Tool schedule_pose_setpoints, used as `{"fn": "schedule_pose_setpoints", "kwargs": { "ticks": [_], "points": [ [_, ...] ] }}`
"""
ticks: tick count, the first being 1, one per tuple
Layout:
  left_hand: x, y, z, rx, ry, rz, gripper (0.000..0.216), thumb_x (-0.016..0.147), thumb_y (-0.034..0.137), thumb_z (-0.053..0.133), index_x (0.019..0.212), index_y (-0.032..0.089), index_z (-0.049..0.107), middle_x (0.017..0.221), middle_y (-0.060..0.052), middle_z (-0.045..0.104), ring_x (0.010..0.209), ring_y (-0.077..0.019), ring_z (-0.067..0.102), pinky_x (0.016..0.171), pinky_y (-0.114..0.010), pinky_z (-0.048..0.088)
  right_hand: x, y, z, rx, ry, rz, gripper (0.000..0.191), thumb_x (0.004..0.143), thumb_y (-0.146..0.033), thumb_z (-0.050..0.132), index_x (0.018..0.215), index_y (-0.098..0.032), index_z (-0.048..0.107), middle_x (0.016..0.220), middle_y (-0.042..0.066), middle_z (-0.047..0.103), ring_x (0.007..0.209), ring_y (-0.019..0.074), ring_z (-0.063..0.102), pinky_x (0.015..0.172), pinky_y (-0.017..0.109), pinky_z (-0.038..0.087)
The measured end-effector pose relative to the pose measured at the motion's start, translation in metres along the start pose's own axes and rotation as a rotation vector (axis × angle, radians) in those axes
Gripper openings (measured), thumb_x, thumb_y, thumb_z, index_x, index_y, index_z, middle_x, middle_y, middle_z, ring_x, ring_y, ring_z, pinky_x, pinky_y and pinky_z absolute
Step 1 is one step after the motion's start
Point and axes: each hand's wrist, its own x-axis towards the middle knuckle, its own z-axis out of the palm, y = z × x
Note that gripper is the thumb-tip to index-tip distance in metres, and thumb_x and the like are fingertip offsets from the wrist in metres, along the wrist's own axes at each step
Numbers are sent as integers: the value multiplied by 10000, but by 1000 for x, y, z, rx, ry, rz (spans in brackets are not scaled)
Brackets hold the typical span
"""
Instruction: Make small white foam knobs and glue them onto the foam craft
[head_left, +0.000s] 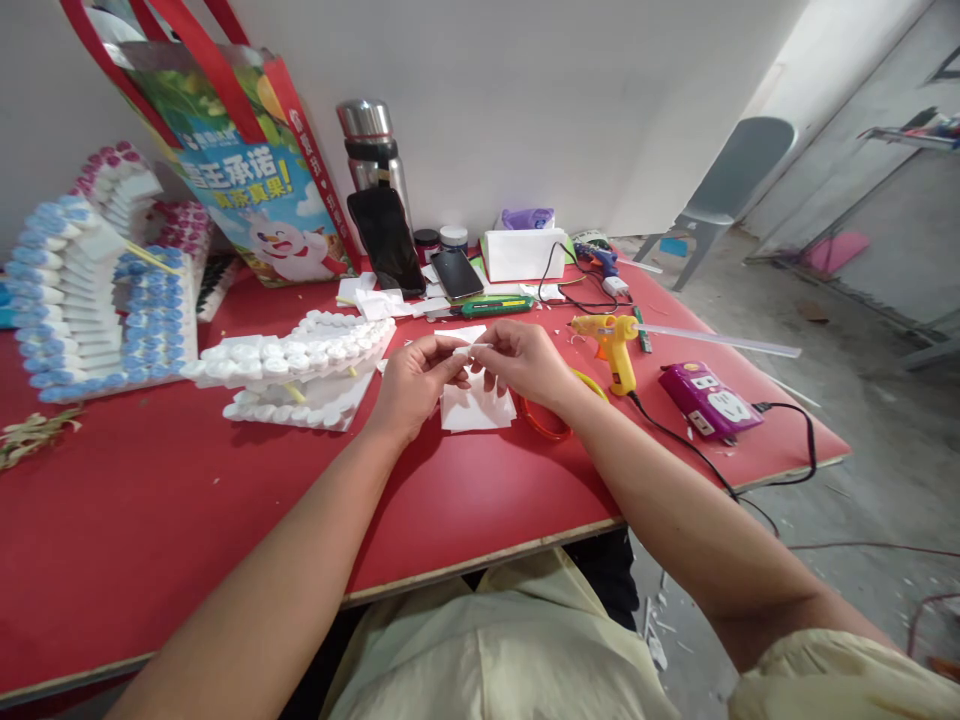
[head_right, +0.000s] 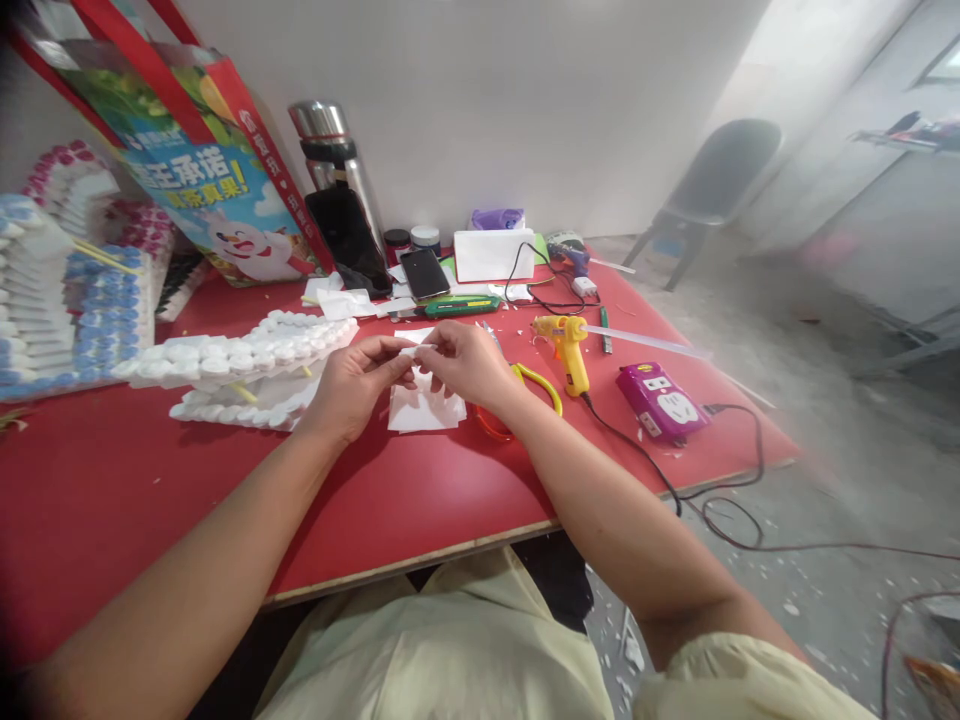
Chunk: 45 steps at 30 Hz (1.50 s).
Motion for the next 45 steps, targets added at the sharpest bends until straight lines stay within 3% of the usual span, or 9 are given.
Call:
{"fn": "schedule_pose_setpoints", "kwargs": {
  "ticks": [4,7,11,17,22,30,36,39,45],
  "points": [
    [0,3,-1,110,5,64,295,812,407,786,981,167,756,771,-36,714,633,-139,619,698,-309,546,6,-5,-6,541,-86,335,389,923,-544,657,881,-160,614,840,118,753,555,148,660,445,237,486],
    [0,3,-1,171,-25,95,292,820,402,779,991,168,750,792,-41,725,646,-146,630,704,-312,544,8,-6,-8,659,-121,472,284,974,-410,635,904,-135,625,807,134,760,529,131,642,417,209,471],
    [0,1,-2,222,-44,122,287,849,400,752,1018,169,752,855,-52,734,662,-144,638,705,-303,543,7,-4,-9,687,-130,473,168,931,-254,700,845,-121,643,751,92,733,500,92,578,407,184,442],
    [0,-1,-2,210,-60,144,290,863,400,740,1039,169,754,872,-53,731,675,-139,643,703,-286,547,6,1,-12,750,-155,414,221,760,-205,849,781,-104,654,746,41,684,514,38,494,435,151,398],
    [1,-1,-2,176,-33,111,336,819,439,785,1017,168,763,810,-43,719,658,-142,642,690,-287,554,4,-2,-9,579,-115,313,225,699,-211,866,799,-97,699,671,7,632,518,48,495,450,171,404],
    [-2,3,5,22,15,22,309,770,343,825,990,135,766,741,-27,705,666,-138,647,693,-283,583,1,0,1,97,78,94,177,801,-293,743,724,-166,647,548,-16,589,436,94,477,422,238,362],
    [-2,2,10,-90,83,-23,374,671,382,901,918,128,781,763,-33,728,659,-136,663,716,-305,615,-5,-2,11,-434,267,-255,126,829,-171,654,708,-175,618,613,-14,607,558,106,504,568,256,351],
    [-1,1,8,-99,84,-6,387,639,394,924,886,135,779,735,-28,728,653,-143,673,702,-310,625,-6,-3,11,-470,223,-296,102,845,-154,639,744,-171,635,618,-11,612,566,114,521,590,260,355],
    [0,0,5,-49,59,25,399,614,406,940,859,140,771,801,-48,761,664,-163,704,695,-325,636,-8,-6,8,-392,139,-226,80,886,-178,619,812,-168,648,660,10,654,574,126,570,595,253,379]
  ]
}}
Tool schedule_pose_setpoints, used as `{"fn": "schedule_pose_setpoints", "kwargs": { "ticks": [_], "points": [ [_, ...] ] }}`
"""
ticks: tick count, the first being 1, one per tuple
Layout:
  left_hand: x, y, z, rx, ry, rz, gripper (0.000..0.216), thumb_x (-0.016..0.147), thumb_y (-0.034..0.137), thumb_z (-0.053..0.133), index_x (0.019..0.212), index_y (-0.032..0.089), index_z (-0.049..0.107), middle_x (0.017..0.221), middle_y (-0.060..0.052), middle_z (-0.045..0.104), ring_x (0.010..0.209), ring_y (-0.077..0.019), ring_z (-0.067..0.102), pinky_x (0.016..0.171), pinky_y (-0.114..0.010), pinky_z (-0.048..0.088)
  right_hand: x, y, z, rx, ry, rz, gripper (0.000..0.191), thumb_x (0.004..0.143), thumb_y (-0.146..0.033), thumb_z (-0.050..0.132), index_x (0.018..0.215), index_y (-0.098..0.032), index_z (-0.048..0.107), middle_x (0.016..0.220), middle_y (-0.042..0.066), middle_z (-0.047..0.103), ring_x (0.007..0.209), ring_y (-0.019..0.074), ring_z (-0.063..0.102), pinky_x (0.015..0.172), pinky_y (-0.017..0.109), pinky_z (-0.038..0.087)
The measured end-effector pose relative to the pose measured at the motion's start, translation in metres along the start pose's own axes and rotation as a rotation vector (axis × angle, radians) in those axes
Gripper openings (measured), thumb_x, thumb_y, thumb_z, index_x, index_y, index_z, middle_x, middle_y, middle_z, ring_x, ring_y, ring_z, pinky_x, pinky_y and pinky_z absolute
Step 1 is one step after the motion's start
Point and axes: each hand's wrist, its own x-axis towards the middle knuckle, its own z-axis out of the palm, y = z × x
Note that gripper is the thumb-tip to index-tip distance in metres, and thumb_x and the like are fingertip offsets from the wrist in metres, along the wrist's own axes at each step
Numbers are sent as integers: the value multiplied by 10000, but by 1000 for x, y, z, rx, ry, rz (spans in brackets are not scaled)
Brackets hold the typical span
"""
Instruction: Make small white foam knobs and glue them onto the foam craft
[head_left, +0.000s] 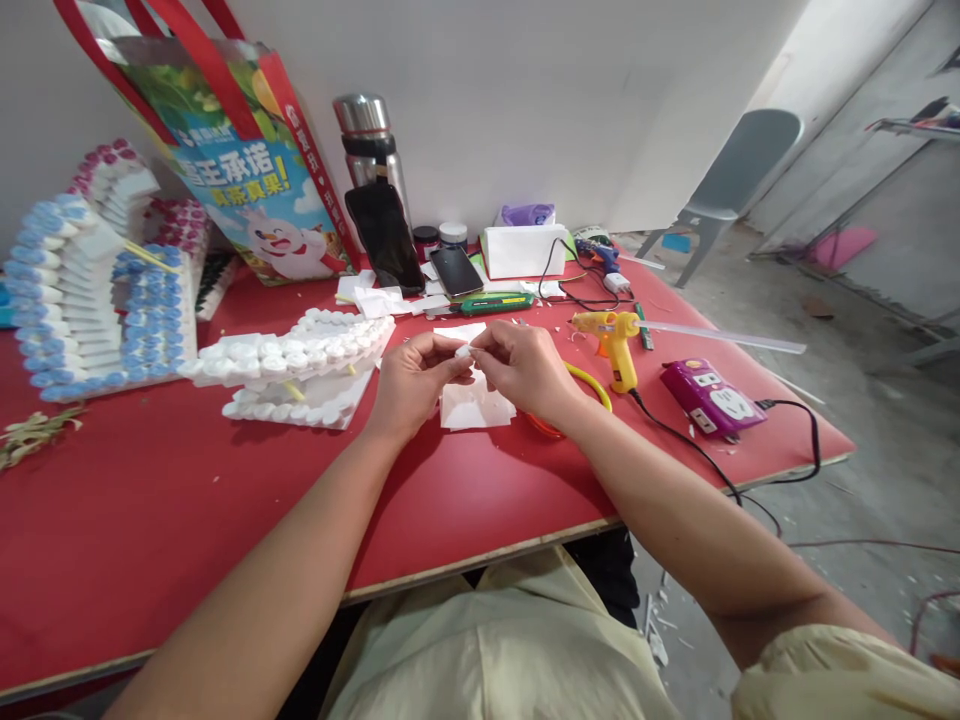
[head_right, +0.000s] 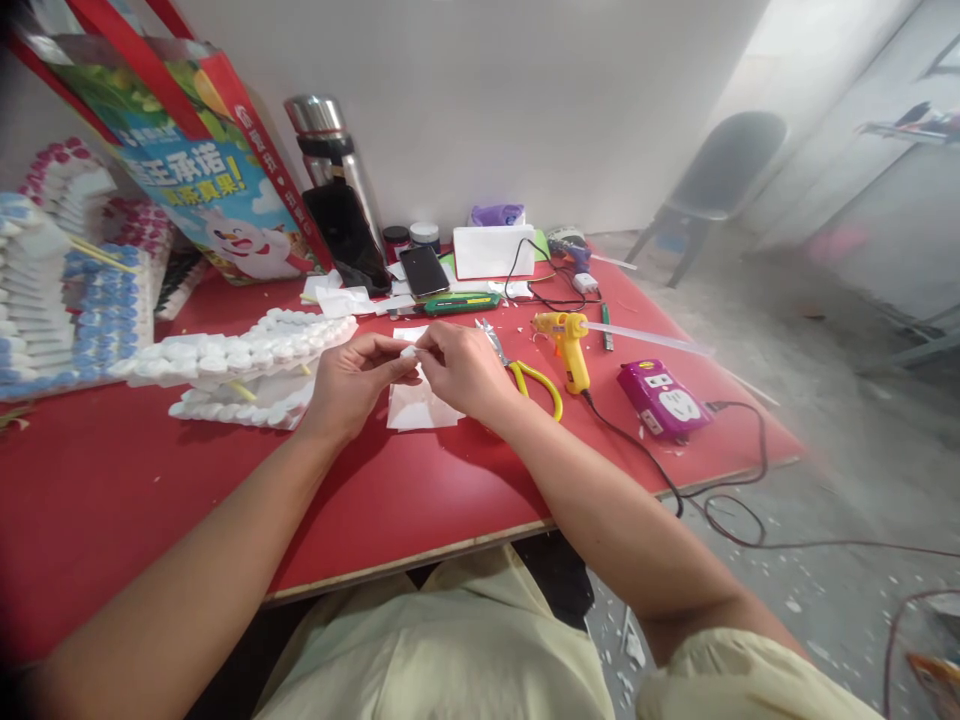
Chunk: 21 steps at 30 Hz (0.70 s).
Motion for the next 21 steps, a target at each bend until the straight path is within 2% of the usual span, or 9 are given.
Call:
{"fn": "schedule_pose_setpoints", "kwargs": {
  "ticks": [6,11,14,18,21],
  "points": [
    [0,-2,-3,8,-17,8,354,618,362,941,831,148,756,756,-24,741,632,-158,703,646,-303,635,1,4,0,-32,-42,-106,85,882,-120,586,845,-156,653,639,7,650,569,126,569,617,249,393],
    [-2,0,-5,83,-58,39,358,704,369,890,980,163,794,850,-36,756,665,-158,714,688,-311,643,2,6,-1,-61,-51,-164,109,863,-77,579,821,-149,648,636,7,655,581,131,577,630,251,392],
    [-2,1,-5,139,-51,40,367,722,395,875,996,162,804,869,-45,757,657,-166,718,704,-327,644,2,4,-1,-68,-58,-130,109,872,-81,587,821,-151,653,629,4,656,580,129,579,636,250,395],
    [-1,-1,-4,126,-30,13,363,731,400,870,989,155,798,770,-33,739,642,-165,703,701,-333,648,3,0,-2,-76,-27,-10,115,893,-150,622,782,-159,649,623,8,653,572,129,578,615,250,382],
    [0,-2,-4,99,-28,-3,343,736,393,867,972,157,792,744,-20,722,628,-149,682,684,-323,649,3,-2,-3,-71,-12,13,133,893,-186,635,762,-164,642,631,11,652,576,130,579,600,251,370]
  ]
}}
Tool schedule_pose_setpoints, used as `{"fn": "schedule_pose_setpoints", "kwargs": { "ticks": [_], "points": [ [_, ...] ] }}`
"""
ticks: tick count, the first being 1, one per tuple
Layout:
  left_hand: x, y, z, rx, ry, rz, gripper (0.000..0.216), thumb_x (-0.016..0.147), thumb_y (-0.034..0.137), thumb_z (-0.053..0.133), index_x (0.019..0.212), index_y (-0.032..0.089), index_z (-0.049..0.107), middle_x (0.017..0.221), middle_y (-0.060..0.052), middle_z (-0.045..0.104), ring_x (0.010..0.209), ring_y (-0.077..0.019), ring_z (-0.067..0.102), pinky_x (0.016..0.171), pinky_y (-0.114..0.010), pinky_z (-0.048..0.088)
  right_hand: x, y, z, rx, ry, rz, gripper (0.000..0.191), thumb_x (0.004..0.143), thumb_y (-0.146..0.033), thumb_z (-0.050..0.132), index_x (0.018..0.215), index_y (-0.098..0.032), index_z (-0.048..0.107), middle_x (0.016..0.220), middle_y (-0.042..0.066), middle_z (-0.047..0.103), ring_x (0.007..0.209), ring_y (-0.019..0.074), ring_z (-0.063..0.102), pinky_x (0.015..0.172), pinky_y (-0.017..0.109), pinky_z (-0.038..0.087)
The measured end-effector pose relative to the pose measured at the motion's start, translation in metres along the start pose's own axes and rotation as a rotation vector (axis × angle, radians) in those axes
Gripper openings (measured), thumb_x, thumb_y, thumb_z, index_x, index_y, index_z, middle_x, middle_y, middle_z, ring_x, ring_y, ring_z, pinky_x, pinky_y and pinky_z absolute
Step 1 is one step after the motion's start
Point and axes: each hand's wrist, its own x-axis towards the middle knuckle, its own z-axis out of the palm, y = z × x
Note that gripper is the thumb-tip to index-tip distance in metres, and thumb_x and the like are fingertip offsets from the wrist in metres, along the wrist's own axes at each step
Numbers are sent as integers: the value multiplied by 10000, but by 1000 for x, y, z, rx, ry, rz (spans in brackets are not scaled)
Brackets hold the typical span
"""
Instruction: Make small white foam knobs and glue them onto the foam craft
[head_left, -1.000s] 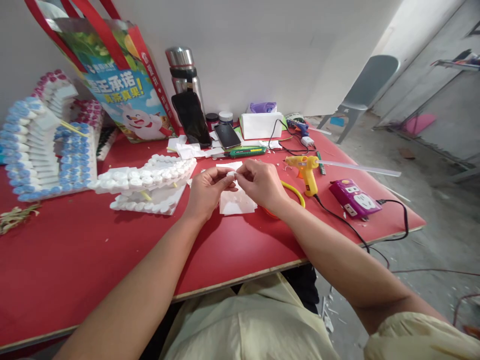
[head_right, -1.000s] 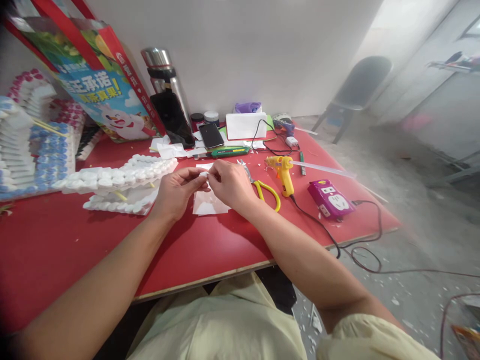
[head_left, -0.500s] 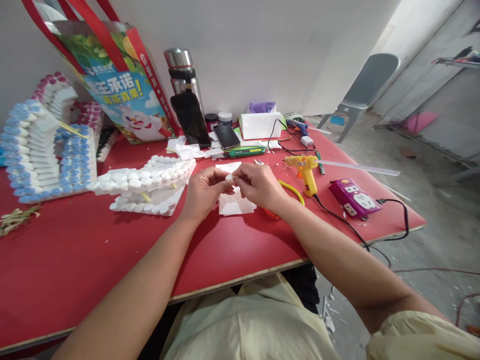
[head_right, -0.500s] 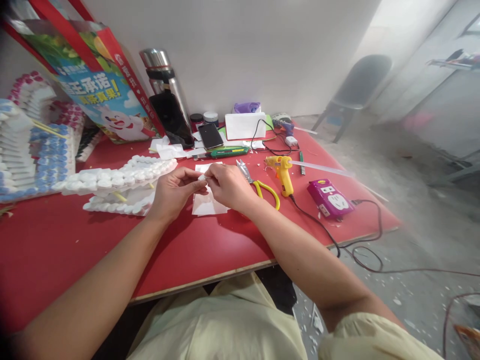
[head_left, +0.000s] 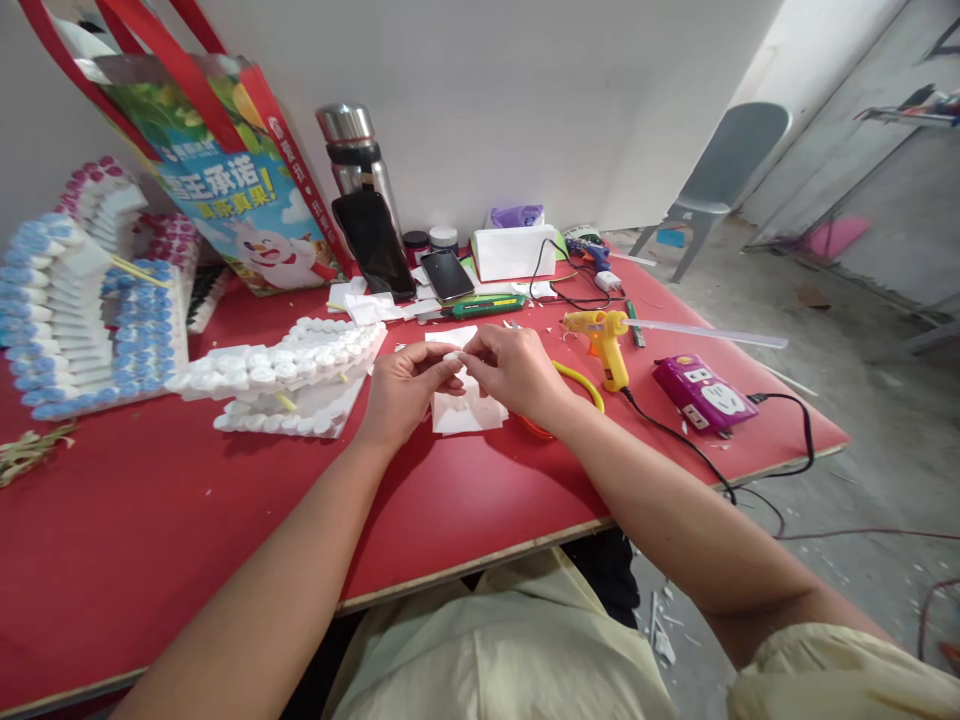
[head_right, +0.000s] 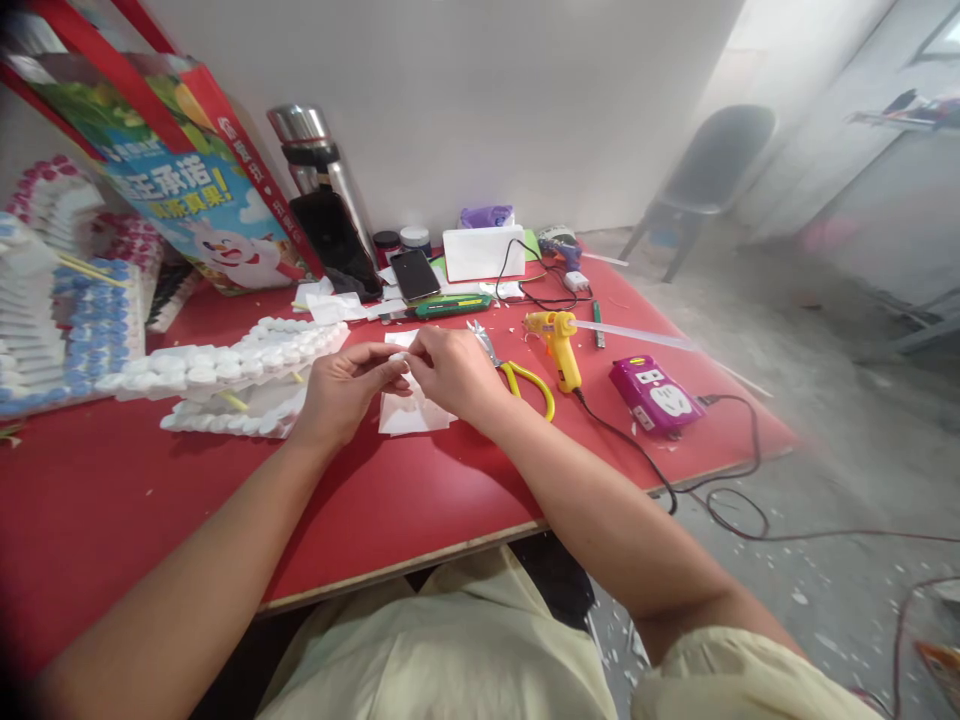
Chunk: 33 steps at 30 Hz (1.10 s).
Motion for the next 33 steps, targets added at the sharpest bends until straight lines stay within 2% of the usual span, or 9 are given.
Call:
{"fn": "schedule_pose_setpoints", "kwargs": {
  "ticks": [7,12,18,23,26,30,33],
  "points": [
    [0,4,-5,-13,-49,-4,250,747,332,856,902,165,754,754,-9,729,554,-122,663,586,-261,596,-3,1,-2,68,-32,-107,90,901,-188,599,832,-161,650,671,16,661,598,131,583,599,247,373],
    [-2,3,-6,85,-28,87,207,757,326,836,846,176,724,684,4,691,499,-110,606,499,-239,518,-3,3,-6,60,-75,-209,106,900,-141,555,839,-161,639,671,19,663,602,130,578,622,251,391],
    [-4,3,-7,225,-14,154,233,764,387,829,830,195,714,681,8,671,510,-110,589,520,-243,493,-1,10,-7,123,-161,-255,134,924,-134,519,861,-163,634,673,12,665,605,125,611,608,245,418],
    [-5,3,-6,377,-10,161,237,791,409,806,860,195,728,686,6,663,558,-112,568,553,-236,465,2,18,-1,285,-195,-68,141,923,-275,623,846,-167,672,639,3,663,548,127,634,544,237,462],
    [-7,3,-3,427,19,160,245,787,412,808,849,188,732,698,-1,668,580,-113,558,563,-235,449,4,24,4,392,-210,52,152,896,-299,659,814,-171,659,582,-5,651,496,136,636,484,237,480],
    [-6,1,0,322,-2,96,276,800,418,792,918,173,752,682,-1,665,576,-122,587,577,-243,474,8,30,9,550,-224,150,160,877,-307,692,811,-169,643,601,13,693,501,155,678,471,246,532],
    [-5,0,1,205,-40,34,312,830,430,759,989,163,769,691,-19,694,615,-149,640,645,-273,534,10,29,9,669,-211,204,246,825,-360,775,780,-160,639,611,26,702,552,173,715,491,252,578]
  ]
}}
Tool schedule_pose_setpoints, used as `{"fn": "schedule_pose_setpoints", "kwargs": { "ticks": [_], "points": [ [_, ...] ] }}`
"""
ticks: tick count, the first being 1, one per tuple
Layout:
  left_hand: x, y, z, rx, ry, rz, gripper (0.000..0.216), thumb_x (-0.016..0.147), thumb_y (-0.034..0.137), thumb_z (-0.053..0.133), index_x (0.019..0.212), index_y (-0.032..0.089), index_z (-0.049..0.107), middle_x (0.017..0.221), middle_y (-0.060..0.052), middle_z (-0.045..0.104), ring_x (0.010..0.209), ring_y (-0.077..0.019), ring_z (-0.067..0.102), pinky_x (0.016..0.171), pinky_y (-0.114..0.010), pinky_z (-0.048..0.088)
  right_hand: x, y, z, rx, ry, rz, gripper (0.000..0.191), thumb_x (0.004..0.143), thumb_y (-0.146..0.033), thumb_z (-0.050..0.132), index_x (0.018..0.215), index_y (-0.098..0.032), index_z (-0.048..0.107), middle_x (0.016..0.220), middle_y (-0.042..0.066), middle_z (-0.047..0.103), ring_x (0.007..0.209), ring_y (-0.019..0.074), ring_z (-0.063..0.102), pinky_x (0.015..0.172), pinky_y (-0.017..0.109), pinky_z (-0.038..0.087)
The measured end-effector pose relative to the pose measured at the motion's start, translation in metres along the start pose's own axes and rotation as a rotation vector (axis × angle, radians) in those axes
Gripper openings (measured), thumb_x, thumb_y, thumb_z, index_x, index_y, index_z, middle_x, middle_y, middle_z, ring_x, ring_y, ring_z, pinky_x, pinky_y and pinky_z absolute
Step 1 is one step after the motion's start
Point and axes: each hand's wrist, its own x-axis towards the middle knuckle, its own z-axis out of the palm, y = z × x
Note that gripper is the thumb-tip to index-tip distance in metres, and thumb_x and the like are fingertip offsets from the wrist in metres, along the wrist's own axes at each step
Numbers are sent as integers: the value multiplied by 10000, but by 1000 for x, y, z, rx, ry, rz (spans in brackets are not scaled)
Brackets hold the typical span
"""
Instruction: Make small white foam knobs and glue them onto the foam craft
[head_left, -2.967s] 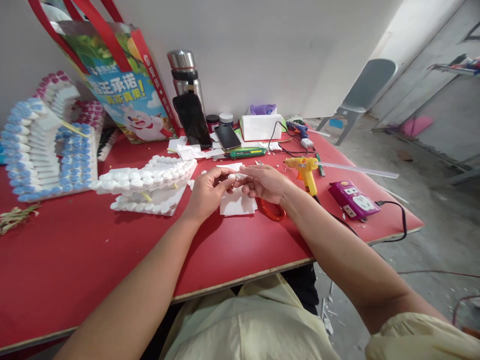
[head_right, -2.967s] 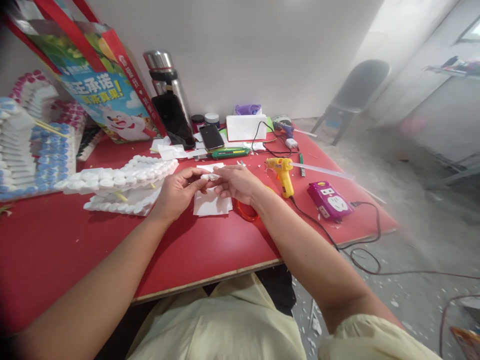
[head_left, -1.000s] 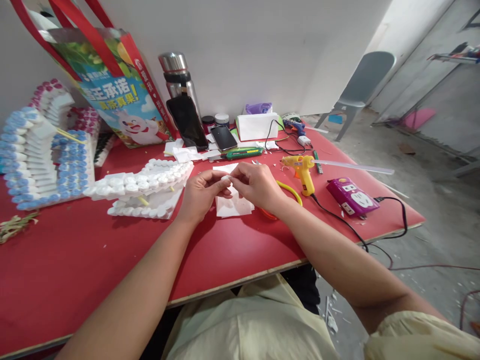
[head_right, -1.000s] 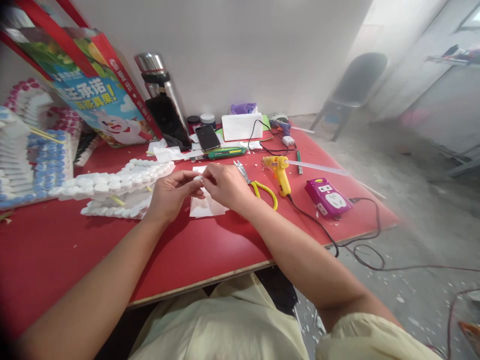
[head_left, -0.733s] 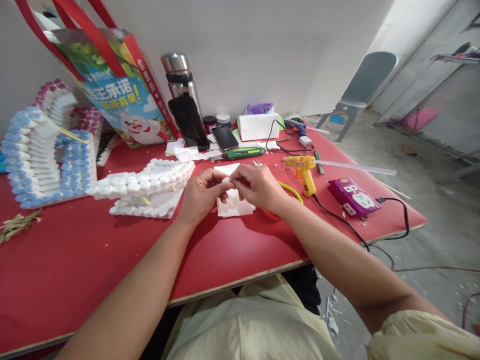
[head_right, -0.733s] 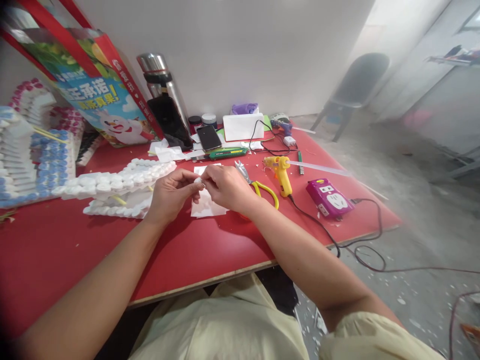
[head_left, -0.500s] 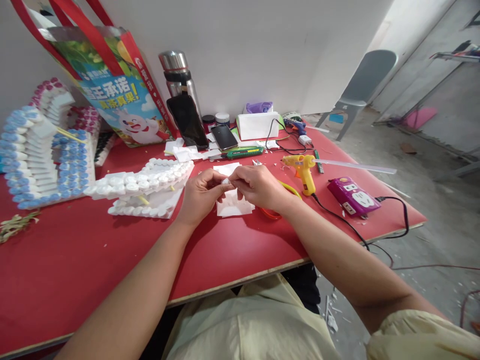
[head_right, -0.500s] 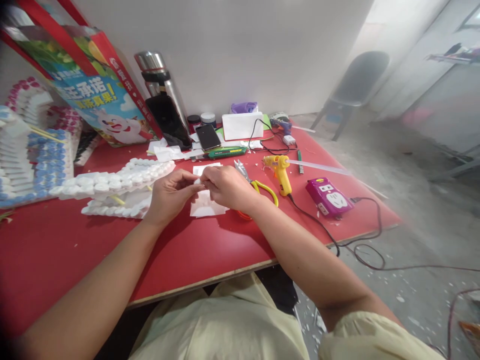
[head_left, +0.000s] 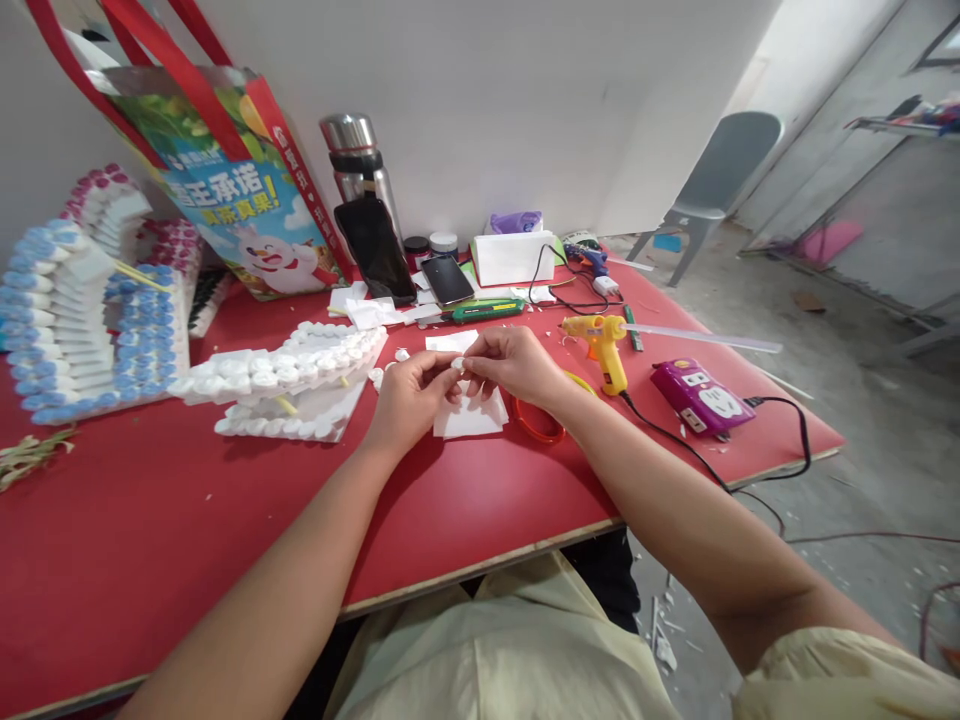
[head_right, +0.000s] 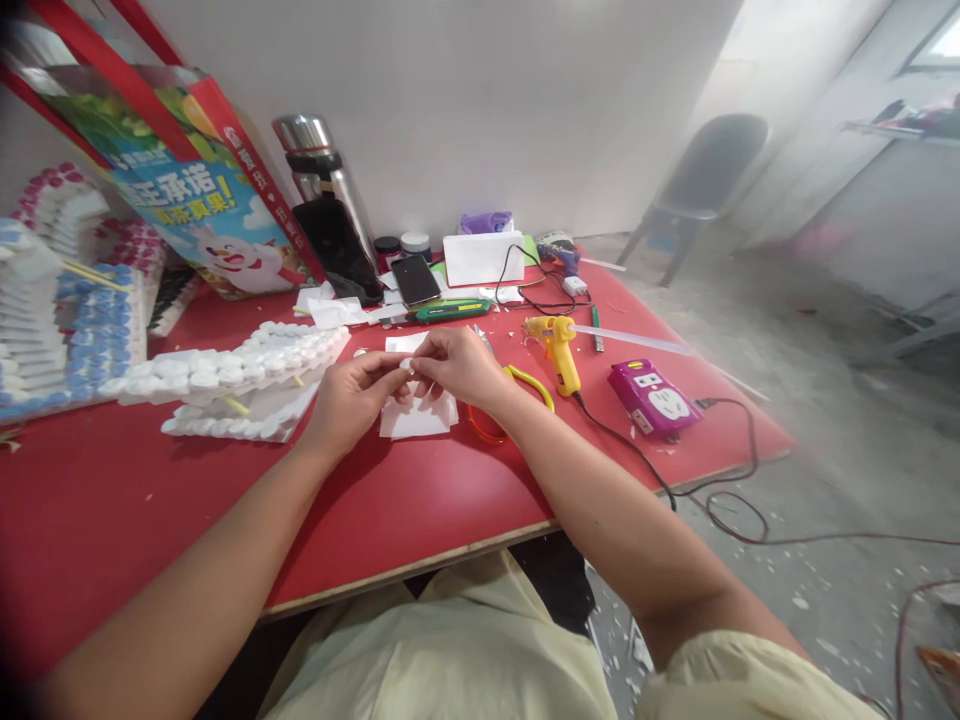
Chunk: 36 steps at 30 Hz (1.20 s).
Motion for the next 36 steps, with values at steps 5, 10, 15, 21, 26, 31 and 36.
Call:
{"fn": "schedule_pose_setpoints", "kwargs": {
  "ticks": [5,10,15,21,26,31,36],
  "points": [
    [2,0,1,-171,38,-65,312,785,432,805,937,159,788,724,-34,716,654,-154,656,660,-280,567,-1,-7,2,107,0,26,366,743,-443,854,760,-146,640,626,40,712,596,180,731,534,269,621],
    [1,0,2,-171,73,-56,293,763,410,828,920,165,788,702,-27,714,628,-147,647,638,-275,567,-4,-5,6,139,-16,16,404,715,-463,872,793,-158,620,672,40,734,621,184,736,589,301,639],
    [-1,4,7,-158,129,-22,296,779,419,813,901,151,779,649,-22,702,596,-150,652,626,-276,560,-6,-5,15,159,50,-32,317,768,-397,820,776,-167,602,637,33,713,585,185,715,572,323,631],
    [1,3,12,-186,184,-54,304,747,419,831,845,140,760,602,-12,674,552,-140,633,594,-273,547,-3,2,20,35,120,-55,217,796,-326,773,763,-184,612,604,10,692,531,169,688,539,307,611],
    [3,1,7,-218,103,-77,325,740,412,843,900,138,774,690,-32,714,619,-144,656,670,-289,572,0,3,13,153,56,6,270,752,-355,816,771,-186,606,613,11,705,558,186,706,563,333,634],
    [3,1,4,-257,97,-110,274,726,345,855,916,156,802,705,-33,728,628,-146,669,681,-289,592,-1,-1,9,171,22,5,282,749,-353,816,769,-189,588,634,6,708,583,182,716,589,331,638],
    [1,5,5,-293,121,-131,252,706,327,867,884,158,811,713,-38,741,616,-145,682,675,-285,603,-2,-1,13,151,76,-38,227,761,-288,783,752,-189,578,587,-22,670,510,146,665,502,274,587]
  ]
}}
